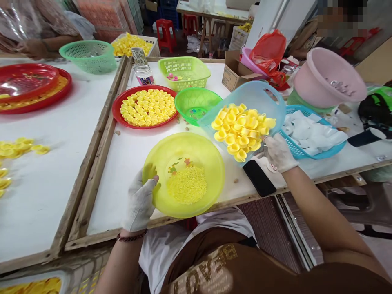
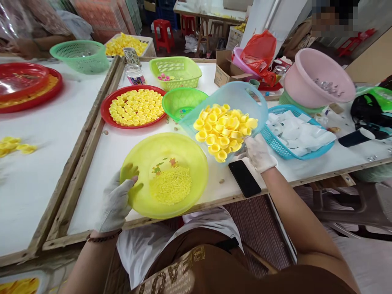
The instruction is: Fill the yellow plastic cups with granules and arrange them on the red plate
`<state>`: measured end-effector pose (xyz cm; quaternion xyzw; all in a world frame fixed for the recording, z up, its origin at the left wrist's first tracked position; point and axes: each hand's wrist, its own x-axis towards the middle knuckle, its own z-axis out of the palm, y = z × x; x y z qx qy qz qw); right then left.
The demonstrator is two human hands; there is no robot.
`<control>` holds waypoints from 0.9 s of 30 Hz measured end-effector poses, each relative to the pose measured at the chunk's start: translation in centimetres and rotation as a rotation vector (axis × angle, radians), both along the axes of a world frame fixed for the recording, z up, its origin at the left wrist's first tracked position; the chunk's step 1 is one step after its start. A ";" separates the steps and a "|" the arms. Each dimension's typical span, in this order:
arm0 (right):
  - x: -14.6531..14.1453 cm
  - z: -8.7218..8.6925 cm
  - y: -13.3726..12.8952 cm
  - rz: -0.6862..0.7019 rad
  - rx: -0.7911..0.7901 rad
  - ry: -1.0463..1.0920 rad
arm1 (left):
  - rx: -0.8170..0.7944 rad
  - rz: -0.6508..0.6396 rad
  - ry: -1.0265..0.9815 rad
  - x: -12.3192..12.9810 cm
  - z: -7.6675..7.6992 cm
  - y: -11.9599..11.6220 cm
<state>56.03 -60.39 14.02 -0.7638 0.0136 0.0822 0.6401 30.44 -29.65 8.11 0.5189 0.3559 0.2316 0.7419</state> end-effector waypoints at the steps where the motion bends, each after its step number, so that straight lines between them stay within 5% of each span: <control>1: -0.3 0.3 0.9 0.047 0.012 -0.019 | -0.010 -0.013 -0.011 0.3 0.0 -0.1; 5: -1.0 0.2 5.1 0.185 0.038 -0.125 | -0.049 -0.001 -0.042 0.8 -0.7 -0.5; 13: 0.0 -2.9 10.3 0.228 0.013 -0.255 | -0.149 0.025 -0.086 0.1 -2.5 0.0; 21: 0.9 -3.4 11.5 0.180 0.112 -0.164 | -0.192 0.053 -0.092 -0.3 -2.6 0.0; 27: 1.0 -2.7 9.4 0.198 0.176 0.100 | -0.097 0.045 0.008 -1.4 -4.0 0.4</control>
